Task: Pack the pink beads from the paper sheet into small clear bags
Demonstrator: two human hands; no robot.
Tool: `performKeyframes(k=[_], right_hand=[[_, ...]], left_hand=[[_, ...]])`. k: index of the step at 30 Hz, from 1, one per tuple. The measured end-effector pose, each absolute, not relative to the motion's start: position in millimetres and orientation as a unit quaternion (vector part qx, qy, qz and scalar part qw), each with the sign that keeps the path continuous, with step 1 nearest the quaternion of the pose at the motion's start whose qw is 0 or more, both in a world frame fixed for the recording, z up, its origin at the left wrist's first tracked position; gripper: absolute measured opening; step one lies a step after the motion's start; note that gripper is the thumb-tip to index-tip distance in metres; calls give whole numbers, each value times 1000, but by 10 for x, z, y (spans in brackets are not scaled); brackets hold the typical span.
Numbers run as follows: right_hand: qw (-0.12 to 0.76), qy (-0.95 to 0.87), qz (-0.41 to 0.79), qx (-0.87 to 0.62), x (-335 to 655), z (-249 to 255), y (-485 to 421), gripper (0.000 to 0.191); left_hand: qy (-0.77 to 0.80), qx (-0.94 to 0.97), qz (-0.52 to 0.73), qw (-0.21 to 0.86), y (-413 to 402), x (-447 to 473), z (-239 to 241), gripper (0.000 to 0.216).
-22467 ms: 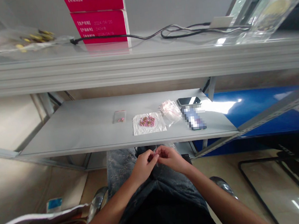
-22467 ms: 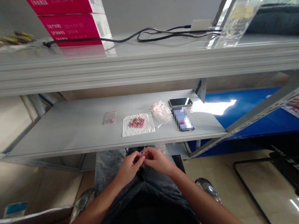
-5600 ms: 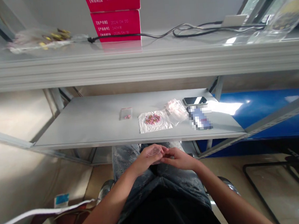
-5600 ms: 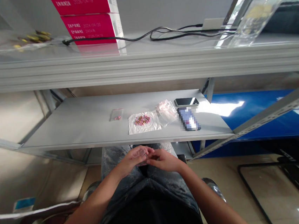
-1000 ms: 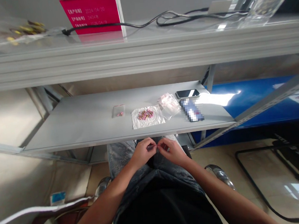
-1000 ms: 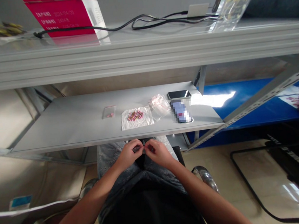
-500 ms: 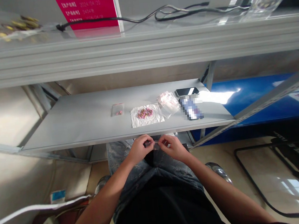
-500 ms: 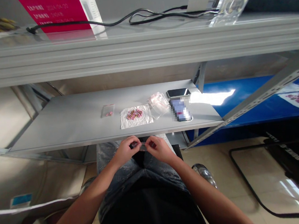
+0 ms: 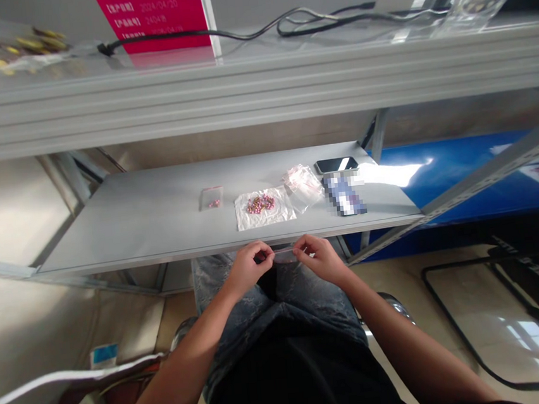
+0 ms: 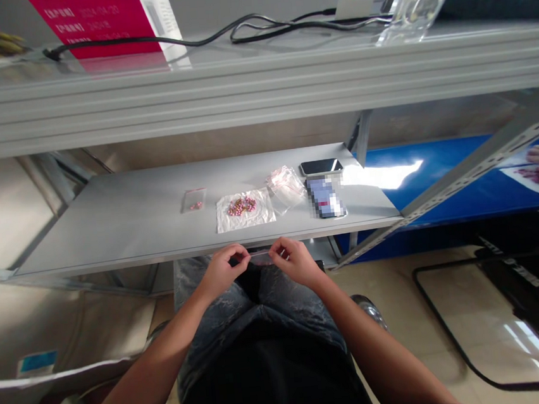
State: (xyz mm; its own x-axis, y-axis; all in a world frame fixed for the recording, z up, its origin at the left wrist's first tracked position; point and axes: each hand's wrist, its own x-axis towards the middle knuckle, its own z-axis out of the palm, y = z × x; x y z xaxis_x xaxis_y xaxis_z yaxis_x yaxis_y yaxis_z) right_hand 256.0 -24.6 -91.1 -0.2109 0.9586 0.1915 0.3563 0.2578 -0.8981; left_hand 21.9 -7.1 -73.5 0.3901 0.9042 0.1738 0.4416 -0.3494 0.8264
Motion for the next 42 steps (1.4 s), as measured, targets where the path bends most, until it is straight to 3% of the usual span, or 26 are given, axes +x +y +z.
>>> performKeyframes(k=[14,24,35,42], right_hand=[[357,-704,407,-459,2556,-861,-255,12],[344,-728,381,-455,2486,-863,-308,14],[331,-743,361,-456,2492,-838,-289,41],[297,-738,376,-475,2492,-878,-294,53]], left_hand=[[442,732,381,352,-156,269,-796,8],[455,722,355,383,-237,365,-877,17],[466,699,346,418,-205,337,-902,19],[466,723,344,377,-190,327,-908,19]])
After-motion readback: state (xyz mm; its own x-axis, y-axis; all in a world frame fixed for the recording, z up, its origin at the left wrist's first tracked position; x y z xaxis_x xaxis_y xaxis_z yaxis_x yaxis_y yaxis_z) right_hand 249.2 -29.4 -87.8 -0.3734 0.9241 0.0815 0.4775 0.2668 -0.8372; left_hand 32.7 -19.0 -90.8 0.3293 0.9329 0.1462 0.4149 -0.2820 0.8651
